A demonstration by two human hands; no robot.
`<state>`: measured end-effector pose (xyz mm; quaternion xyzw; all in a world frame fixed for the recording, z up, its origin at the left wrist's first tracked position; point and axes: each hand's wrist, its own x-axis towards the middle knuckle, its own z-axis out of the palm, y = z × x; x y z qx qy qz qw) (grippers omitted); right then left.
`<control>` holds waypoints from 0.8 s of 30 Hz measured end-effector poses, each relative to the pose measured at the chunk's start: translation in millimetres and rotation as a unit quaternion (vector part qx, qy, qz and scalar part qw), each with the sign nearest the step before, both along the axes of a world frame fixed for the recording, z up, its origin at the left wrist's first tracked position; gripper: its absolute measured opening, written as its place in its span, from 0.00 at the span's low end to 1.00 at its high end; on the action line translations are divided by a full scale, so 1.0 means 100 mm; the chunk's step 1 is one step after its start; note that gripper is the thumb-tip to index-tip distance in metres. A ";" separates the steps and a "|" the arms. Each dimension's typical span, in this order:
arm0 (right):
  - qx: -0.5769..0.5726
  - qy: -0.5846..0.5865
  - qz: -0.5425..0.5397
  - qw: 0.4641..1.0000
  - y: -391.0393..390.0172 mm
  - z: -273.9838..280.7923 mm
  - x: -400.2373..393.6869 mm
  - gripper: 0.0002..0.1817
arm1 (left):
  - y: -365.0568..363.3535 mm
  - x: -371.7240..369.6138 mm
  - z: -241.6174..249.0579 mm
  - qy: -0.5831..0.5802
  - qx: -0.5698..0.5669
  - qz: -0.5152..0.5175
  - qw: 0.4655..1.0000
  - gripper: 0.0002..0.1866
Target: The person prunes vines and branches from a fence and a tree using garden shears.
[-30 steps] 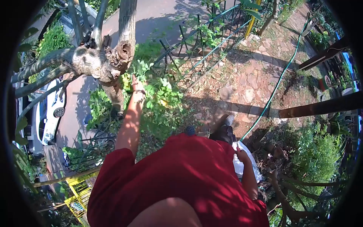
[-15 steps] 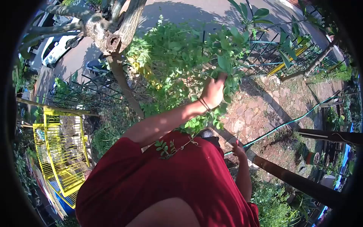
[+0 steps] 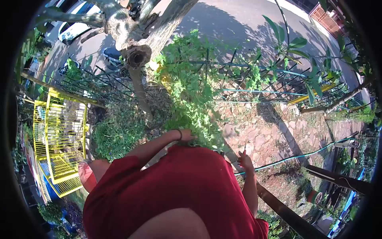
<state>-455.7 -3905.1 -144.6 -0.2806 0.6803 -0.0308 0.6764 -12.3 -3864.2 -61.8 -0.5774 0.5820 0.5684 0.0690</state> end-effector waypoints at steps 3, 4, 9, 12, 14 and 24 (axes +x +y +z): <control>0.015 0.015 0.007 1.000 0.11 -0.15 0.01 0.33 | 0.27 0.84 -0.46 -0.017 0.052 0.093 0.994 0.48; -0.063 0.028 0.111 0.991 0.17 -0.18 -0.01 0.33 | 0.47 1.10 -0.72 -0.029 -0.033 0.135 0.990 0.51; -0.037 0.220 0.306 0.925 0.14 -0.07 0.18 0.35 | 0.37 2.44 -0.06 -0.036 0.013 0.327 0.944 0.46; -0.157 0.133 0.525 0.826 0.28 -0.87 -0.28 0.23 | 0.26 2.95 -0.43 0.061 -0.066 0.548 0.832 0.28; -0.156 0.131 0.507 0.837 0.27 -0.75 -0.14 0.22 | 0.07 3.17 -0.75 0.088 -0.122 0.636 0.757 0.26; -0.099 0.206 0.288 0.930 0.25 0.40 0.63 0.39 | -1.27 2.93 -0.81 -0.018 -0.217 0.755 0.619 0.20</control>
